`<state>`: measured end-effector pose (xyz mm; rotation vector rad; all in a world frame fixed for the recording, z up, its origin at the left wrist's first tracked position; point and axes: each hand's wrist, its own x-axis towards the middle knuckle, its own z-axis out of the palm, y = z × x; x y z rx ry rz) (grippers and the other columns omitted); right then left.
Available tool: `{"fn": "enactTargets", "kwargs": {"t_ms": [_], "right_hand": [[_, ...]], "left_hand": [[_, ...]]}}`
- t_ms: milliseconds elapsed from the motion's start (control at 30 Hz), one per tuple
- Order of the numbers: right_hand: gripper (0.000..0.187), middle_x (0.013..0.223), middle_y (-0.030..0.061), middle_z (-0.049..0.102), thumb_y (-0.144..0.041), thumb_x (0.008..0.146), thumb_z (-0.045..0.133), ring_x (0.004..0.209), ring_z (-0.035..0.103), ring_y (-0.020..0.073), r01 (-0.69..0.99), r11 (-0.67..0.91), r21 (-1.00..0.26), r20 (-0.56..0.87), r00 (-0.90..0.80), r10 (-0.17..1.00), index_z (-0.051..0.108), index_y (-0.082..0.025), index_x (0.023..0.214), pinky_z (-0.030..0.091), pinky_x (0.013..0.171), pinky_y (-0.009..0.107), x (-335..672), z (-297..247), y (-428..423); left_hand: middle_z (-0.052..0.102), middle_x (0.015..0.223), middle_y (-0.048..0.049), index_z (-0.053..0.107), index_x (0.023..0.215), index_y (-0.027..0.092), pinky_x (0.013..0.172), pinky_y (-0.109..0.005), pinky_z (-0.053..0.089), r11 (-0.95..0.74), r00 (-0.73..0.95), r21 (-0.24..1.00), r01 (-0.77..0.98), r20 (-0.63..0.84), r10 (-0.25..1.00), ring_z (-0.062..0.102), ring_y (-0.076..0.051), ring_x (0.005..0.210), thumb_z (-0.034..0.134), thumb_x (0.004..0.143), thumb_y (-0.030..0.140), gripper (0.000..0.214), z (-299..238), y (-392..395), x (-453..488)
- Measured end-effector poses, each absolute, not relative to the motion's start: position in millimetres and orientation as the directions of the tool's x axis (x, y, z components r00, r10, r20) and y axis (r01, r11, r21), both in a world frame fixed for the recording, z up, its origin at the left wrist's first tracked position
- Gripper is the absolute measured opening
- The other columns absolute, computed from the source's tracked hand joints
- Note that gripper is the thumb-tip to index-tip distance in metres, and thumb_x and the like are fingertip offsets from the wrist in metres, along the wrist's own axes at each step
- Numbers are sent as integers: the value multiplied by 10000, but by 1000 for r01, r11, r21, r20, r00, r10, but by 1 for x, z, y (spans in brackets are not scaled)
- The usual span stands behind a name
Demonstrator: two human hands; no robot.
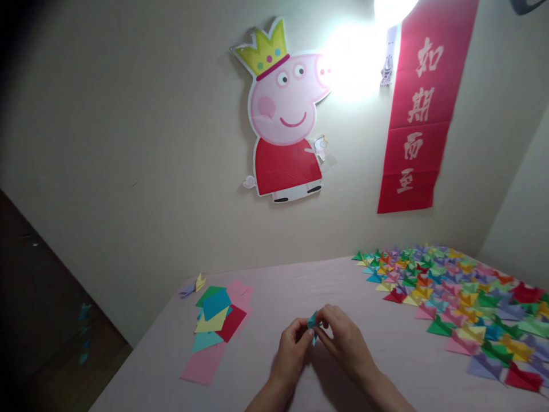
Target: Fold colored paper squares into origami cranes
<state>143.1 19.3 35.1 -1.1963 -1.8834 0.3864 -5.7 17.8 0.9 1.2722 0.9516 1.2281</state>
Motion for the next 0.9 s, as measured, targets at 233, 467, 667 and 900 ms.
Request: {"fn": "enactTargets", "kwargs": {"t_ms": [233, 467, 667, 900], "right_hand": [[90, 751, 9, 607, -238, 870, 558, 714, 579, 193, 657, 523, -543, 491, -256, 832, 571, -231, 781, 467, 651, 299, 146, 28, 18], [105, 784, 21, 637, -142, 860, 558, 762, 589, 208, 756, 553, -350, 554, -309, 773, 593, -224, 806, 448, 686, 301, 145, 13, 22], [115, 800, 35, 638, -114, 858, 586, 778, 555, 223, 825, 551, -124, 607, -376, 700, 604, -215, 806, 405, 686, 309, 142, 15, 22], [144, 759, 23, 645, -132, 860, 596, 763, 545, 213, 887, 452, -91, 567, -327, 756, 603, -217, 744, 377, 698, 315, 163, 30, 14]], "left_hand": [[713, 916, -52, 692, 908, 182, 863, -309, 456, -85, 107, 994, -71, 92, 990, 628, -229, 922, 571, 818, 327, 209, 5, 13, -5], [707, 911, -53, 681, 917, 181, 832, -301, 464, -92, 93, 995, 34, 88, 992, 630, -223, 898, 536, 829, 301, 208, 6, 9, -7], [704, 894, -50, 679, 901, 186, 813, -297, 470, -114, 78, 991, 72, 108, 991, 627, -220, 881, 533, 849, 304, 195, 6, 10, -7], [710, 956, -55, 684, 959, 192, 834, -296, 469, -130, 105, 981, 144, 115, 988, 642, -214, 917, 532, 882, 322, 214, 2, 7, -6]]}}
